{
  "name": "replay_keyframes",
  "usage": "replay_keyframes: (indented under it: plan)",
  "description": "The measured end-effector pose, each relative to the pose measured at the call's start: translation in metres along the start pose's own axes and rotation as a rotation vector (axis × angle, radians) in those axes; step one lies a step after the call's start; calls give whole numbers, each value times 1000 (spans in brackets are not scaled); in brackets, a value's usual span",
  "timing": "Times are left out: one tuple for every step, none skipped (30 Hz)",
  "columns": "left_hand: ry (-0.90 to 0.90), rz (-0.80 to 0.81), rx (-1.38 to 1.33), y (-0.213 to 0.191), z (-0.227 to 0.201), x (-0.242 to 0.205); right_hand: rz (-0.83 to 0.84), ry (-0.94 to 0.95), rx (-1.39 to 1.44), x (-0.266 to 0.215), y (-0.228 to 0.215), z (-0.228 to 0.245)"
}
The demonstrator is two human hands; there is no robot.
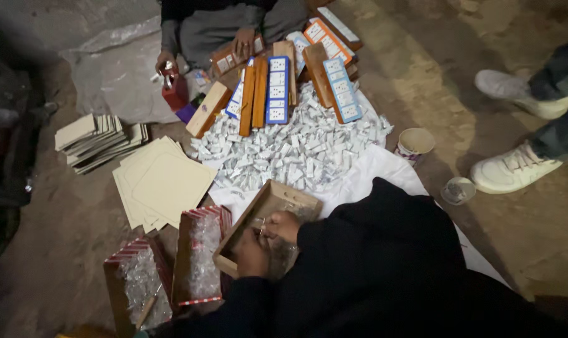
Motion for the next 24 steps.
replay_keyframes:
  plan:
    - [-9,13,10,-1,-1,0,4,105,-153,0,-2,-3]
    - [-44,35,24,-1,0,0,1,40,-234,-1,-4,-2]
    - [-80,59,39,0,0,0,-2,-24,-315,-3,-4,-2]
    - [-116,82,53,1,1,1,-5,-87,-396,-5,-5,-1]
    - [-91,71,80,1,0,2,-10,-133,-428,-5,-5,-1]
    - [-65,61,107,1,0,4,-15,-179,-460,-6,-5,0]
    - [-44,51,134,1,0,3,-17,-223,-490,-6,-4,1]
    - [-22,22,133,-1,0,3,-2,-198,-504,-6,-2,0]
    - [-1,-8,132,-2,-1,3,13,-173,-518,-5,-2,1]
    - [21,-38,131,-4,-3,3,29,-149,-533,-5,-3,1]
    - [-11,-16,139,-5,-3,3,36,-174,-534,-6,-3,3]
    - [-43,6,148,-5,-3,4,44,-199,-535,-7,-4,5]
    - [-76,31,156,-5,-3,3,52,-221,-535,-9,-5,9]
    - [-84,25,170,-5,-3,3,66,-228,-530,-10,-6,13]
    - [-93,17,183,-4,-3,5,80,-238,-526,-10,-8,19]
    - [-101,9,196,-3,-1,6,94,-247,-522,-12,-9,26]
    - [-78,5,213,-1,1,7,114,-201,-515,-15,-10,32]
    - [-55,2,229,-1,5,9,134,-155,-508,-19,-10,38]
    - [-32,-2,245,-1,11,12,154,-110,-501,-24,-9,44]
    - [-125,-34,267,-7,22,16,279,-132,-479,-31,-3,49]
    - [-217,-65,287,-18,35,20,403,-151,-455,-39,3,54]
    - [-309,-96,307,-27,48,23,527,-169,-430,-46,9,57]
    - [-275,-116,264,-37,58,28,528,-194,-492,-48,9,61]
    - [-241,-136,221,-47,69,30,528,-219,-555,-49,9,63]
Point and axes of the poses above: each hand's wrist, its own x-axis towards the middle knuckle, its own y-axis out of the palm, z = x × y, the point moved 2 cm from there along x, towards the middle knuckle, and after that the axes turned 12 degrees about z, right-handed, at the moved point
